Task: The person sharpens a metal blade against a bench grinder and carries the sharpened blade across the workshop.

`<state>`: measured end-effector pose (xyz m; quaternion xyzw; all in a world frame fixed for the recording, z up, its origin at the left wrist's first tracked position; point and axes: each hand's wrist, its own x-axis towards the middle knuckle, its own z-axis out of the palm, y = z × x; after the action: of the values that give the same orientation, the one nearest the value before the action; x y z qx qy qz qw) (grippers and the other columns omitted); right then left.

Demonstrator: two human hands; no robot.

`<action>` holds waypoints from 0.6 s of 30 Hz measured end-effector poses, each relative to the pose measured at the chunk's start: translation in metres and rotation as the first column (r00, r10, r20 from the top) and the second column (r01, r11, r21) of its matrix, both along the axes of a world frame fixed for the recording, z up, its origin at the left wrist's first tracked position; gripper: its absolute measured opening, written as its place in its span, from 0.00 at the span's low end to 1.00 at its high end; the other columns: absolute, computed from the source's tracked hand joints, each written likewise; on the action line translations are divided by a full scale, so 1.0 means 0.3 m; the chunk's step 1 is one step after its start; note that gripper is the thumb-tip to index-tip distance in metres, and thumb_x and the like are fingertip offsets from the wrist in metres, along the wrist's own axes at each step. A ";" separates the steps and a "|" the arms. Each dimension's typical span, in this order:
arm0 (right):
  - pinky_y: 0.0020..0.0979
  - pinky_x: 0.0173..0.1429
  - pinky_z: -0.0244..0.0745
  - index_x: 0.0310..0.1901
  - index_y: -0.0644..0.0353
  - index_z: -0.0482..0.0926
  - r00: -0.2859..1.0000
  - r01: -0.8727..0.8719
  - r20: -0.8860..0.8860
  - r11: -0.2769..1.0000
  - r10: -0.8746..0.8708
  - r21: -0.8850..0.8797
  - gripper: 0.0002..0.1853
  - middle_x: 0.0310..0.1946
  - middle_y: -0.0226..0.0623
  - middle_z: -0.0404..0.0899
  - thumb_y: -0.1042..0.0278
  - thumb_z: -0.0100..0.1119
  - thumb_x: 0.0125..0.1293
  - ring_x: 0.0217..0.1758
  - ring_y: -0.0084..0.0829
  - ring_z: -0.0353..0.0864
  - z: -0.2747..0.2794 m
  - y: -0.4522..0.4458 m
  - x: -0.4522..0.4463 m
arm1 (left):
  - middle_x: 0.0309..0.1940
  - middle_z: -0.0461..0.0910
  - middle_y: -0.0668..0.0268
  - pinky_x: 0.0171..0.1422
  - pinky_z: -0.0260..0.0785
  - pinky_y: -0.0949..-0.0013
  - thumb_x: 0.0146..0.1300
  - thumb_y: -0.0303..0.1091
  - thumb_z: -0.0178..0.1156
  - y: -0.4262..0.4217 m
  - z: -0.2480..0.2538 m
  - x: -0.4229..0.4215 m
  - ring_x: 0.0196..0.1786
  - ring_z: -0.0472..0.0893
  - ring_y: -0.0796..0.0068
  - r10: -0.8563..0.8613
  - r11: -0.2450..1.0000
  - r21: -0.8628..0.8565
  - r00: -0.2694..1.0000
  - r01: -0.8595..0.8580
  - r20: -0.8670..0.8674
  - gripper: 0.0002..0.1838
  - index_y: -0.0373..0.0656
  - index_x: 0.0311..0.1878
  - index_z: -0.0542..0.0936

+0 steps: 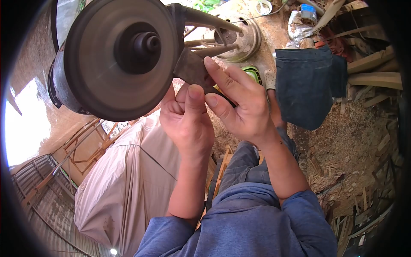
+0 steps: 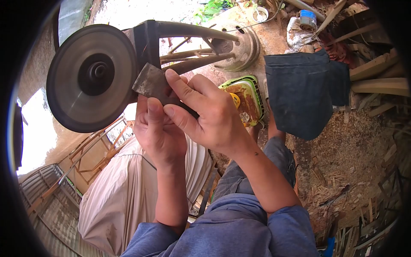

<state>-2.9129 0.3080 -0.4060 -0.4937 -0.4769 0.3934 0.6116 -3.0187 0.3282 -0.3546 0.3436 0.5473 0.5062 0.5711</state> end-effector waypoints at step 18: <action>0.35 0.32 0.73 0.67 0.67 0.74 0.999 0.030 0.040 1.000 -0.030 0.010 0.31 0.30 0.41 0.72 0.64 0.69 0.64 0.28 0.36 0.75 -0.013 0.010 0.002 | 0.22 0.69 0.76 0.31 0.52 0.82 0.71 0.27 0.63 0.006 0.006 0.027 0.27 0.61 0.90 0.006 1.000 -0.009 1.000 -0.006 -0.013 0.33 0.33 0.74 0.60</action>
<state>-2.9124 0.3112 -0.4100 -0.5058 -0.4833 0.3722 0.6100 -3.0106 0.3300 -0.3527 0.3426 0.5543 0.5033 0.5675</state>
